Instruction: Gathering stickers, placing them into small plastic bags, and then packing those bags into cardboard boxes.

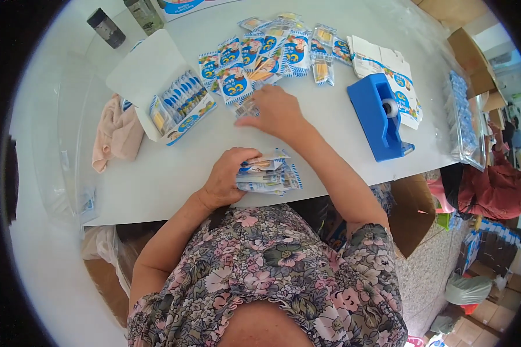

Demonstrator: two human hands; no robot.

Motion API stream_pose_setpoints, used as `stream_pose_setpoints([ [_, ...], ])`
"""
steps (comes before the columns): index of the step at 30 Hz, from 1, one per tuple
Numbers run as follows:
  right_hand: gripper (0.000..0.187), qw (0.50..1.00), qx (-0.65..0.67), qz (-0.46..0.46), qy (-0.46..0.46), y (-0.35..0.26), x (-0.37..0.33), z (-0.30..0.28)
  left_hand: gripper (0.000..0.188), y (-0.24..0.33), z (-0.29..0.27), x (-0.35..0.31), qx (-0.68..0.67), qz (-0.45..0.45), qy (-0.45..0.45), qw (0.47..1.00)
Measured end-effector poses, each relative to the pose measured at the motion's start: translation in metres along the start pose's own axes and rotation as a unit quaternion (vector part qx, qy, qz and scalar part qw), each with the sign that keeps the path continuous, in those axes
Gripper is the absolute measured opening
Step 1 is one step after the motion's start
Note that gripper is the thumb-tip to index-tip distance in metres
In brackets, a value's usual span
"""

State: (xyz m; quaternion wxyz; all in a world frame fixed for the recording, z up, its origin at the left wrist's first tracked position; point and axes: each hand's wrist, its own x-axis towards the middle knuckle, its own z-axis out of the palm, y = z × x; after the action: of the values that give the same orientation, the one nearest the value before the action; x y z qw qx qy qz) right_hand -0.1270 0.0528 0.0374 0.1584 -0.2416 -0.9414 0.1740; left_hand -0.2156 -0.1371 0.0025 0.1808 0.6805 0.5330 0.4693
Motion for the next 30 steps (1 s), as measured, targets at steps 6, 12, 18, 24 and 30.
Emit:
stream_pose_setpoints([
  [6, 0.021, 0.987, -0.14, -0.085, -0.002, 0.021, 0.001, 0.004, 0.057, 0.003, -0.005, 0.002, 0.081, 0.002, -0.027, 0.996],
  [12, 0.017, 0.963, 0.106, -0.102, -0.224, 0.02, -0.039, -0.058, 0.054, 0.002, 0.001, 0.0, 0.119, -0.003, 0.063, 0.991],
  [18, 0.029, 0.988, -0.044, -0.141, 0.034, 0.022, 0.007, -0.033, 0.054, 0.002, -0.003, -0.002, 0.028, -0.011, 0.005, 1.0],
  [24, 0.041, 0.98, -0.12, -0.141, 0.075, 0.032, 0.028, -0.025, 0.056, 0.002, -0.005, 0.001, 0.092, 0.006, -0.016, 0.996],
  [30, 0.041, 0.943, -0.226, -0.235, 0.074, 0.025, 0.054, -0.015, 0.058, 0.0, -0.003, 0.002, 0.063, 0.012, -0.018, 0.998],
])
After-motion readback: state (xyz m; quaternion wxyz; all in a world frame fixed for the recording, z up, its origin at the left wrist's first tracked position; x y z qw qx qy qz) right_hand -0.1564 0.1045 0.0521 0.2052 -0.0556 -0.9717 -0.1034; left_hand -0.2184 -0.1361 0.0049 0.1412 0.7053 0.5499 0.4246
